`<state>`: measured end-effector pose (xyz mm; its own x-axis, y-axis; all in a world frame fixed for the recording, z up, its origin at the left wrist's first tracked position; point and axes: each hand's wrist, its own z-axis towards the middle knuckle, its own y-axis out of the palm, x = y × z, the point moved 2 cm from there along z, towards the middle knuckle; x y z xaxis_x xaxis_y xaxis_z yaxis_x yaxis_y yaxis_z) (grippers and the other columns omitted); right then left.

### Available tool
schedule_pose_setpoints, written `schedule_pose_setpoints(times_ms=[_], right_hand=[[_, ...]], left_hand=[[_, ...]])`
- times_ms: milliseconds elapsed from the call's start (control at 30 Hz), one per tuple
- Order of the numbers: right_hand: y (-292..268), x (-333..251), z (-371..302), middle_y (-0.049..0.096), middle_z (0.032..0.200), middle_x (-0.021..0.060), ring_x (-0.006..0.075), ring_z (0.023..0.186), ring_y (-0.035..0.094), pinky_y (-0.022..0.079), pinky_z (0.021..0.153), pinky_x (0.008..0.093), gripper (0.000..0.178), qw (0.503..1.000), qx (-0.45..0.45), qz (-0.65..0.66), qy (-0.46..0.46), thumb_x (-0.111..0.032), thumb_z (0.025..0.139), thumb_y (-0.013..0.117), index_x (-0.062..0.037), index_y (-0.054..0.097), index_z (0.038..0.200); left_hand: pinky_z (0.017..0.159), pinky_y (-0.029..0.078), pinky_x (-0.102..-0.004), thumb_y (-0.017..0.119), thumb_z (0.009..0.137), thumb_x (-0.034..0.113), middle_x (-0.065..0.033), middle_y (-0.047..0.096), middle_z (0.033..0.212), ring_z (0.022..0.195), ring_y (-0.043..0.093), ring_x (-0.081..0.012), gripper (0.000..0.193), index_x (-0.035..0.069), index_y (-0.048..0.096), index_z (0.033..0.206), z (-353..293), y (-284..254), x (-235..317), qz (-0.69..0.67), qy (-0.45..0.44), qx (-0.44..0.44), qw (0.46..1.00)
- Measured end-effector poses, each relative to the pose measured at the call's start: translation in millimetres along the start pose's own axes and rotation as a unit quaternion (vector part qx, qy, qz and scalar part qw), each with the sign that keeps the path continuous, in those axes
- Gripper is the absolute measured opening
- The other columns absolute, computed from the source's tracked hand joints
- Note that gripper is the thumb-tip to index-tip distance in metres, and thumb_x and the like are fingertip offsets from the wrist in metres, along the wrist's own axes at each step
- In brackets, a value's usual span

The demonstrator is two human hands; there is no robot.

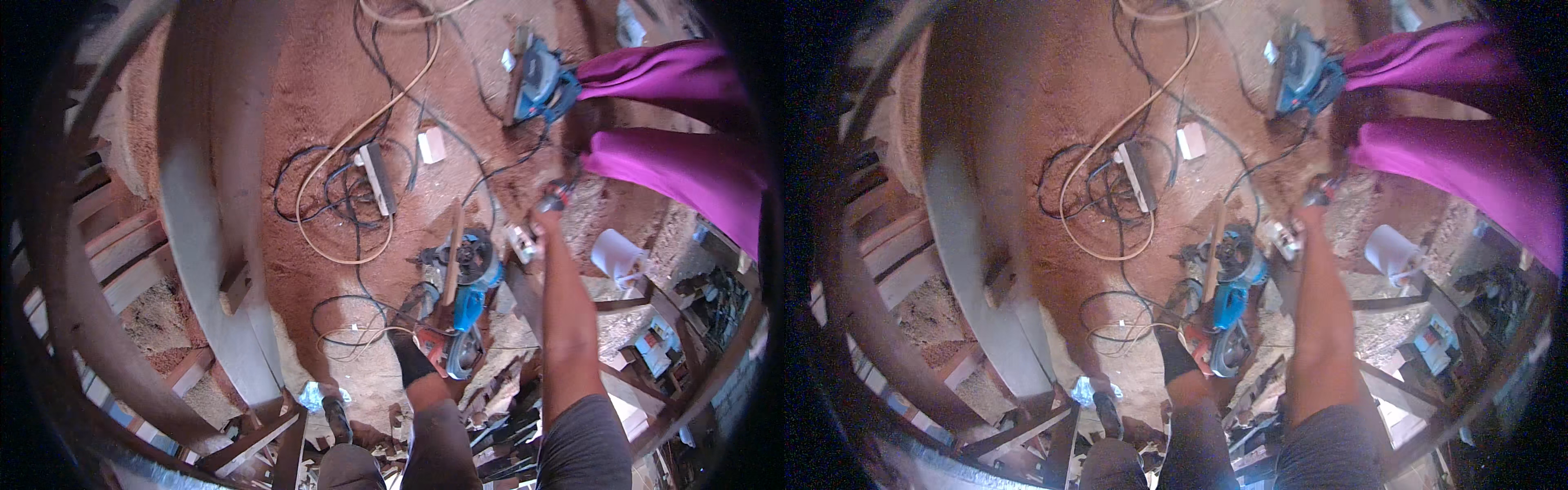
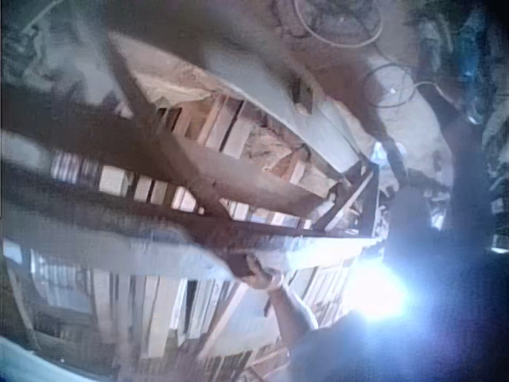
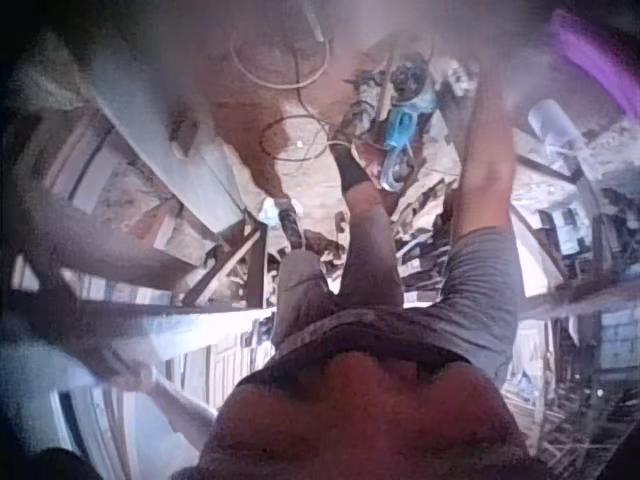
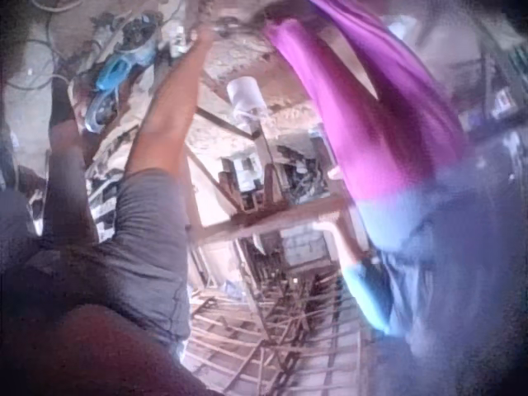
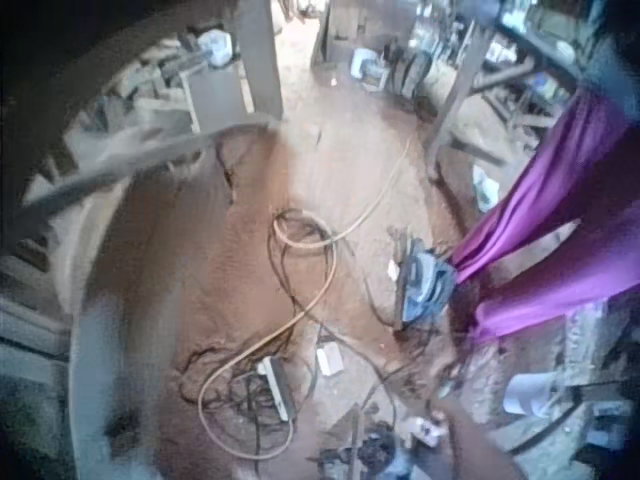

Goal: The person uses a chisel to carve a groove into a long wooden plank. They then use a circular saw to cut the plank. The person is working in a cluttered workshop with another person visible in the background.

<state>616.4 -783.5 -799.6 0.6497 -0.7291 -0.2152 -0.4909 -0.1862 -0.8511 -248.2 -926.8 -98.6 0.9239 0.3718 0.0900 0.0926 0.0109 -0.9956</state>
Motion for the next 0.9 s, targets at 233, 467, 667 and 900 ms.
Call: schedule_pose_setpoints(times_ms=[233, 467, 667, 900], right_hand=[[-26.3, -133.5, -362.5, 0.072, 0.092, 0.0089, 0.0229, 0.08, 0.069, 0.057, 0.074, 0.0393, 0.019, 0.846, -0.414, 0.293, 0.162, -0.023, 0.092, 0.07, -0.0067, 0.07, 0.102], [-172.5, -229.1, -704.3, 0.073, 0.116, 0.0071, 0.0233, 0.103, 0.069, 0.056, 0.091, 0.0425, 0.043, 0.647, -0.654, 0.309, 0.243, -0.036, 0.092, 0.077, -0.0093, 0.067, 0.123], [-265.0, -191.7, -860.6, 0.069, 0.128, 0.0104, 0.0275, 0.113, 0.067, 0.054, 0.101, 0.0433, 0.05, 0.63, -0.701, 0.258, 0.213, -0.032, 0.095, 0.073, -0.0067, 0.059, 0.135], [-341.8, -90.6, -916.1, 0.075, 0.115, 0.0085, 0.0237, 0.104, 0.071, 0.056, 0.094, 0.0417, 0.049, 0.727, -0.529, 0.438, -0.009, -0.04, 0.091, 0.075, -0.0065, 0.067, 0.126]], left_hand=[[0.127, 0.011, -0.0454, 0.067, 0.093, 0.031, -0.0221, 0.023, 0.167, 0.156, 0.02, -0.0373, 0.086, 0.001, 0.025, 0.161, -4.9, -46.4, 20.1, -0.035, 0.012, 0.019, 0.999], [0.122, 0.025, -0.0536, 0.084, 0.079, 0.034, -0.0242, 0.036, 0.16, 0.148, 0.034, -0.0411, 0.092, 0.013, 0.039, 0.156, -16.9, -55.9, 17.9, -0.094, 0.043, 0.111, 0.988], [0.118, 0.031, -0.054, 0.083, 0.081, 0.042, -0.025, 0.046, 0.15, 0.141, 0.041, -0.043, 0.08, 0.008, 0.052, 0.146, -38.4, -70.7, 6.1, -0.174, 0.11, 0.216, 0.954], [0.107, 0.048, -0.0366, 0.077, 0.093, 0.016, -0.0111, 0.066, 0.129, 0.123, 0.061, -0.022, 0.046, 0.002, 0.062, 0.134, -339.8, -141.4, -46.5, -0.745, 0.067, -0.254, 0.613]])
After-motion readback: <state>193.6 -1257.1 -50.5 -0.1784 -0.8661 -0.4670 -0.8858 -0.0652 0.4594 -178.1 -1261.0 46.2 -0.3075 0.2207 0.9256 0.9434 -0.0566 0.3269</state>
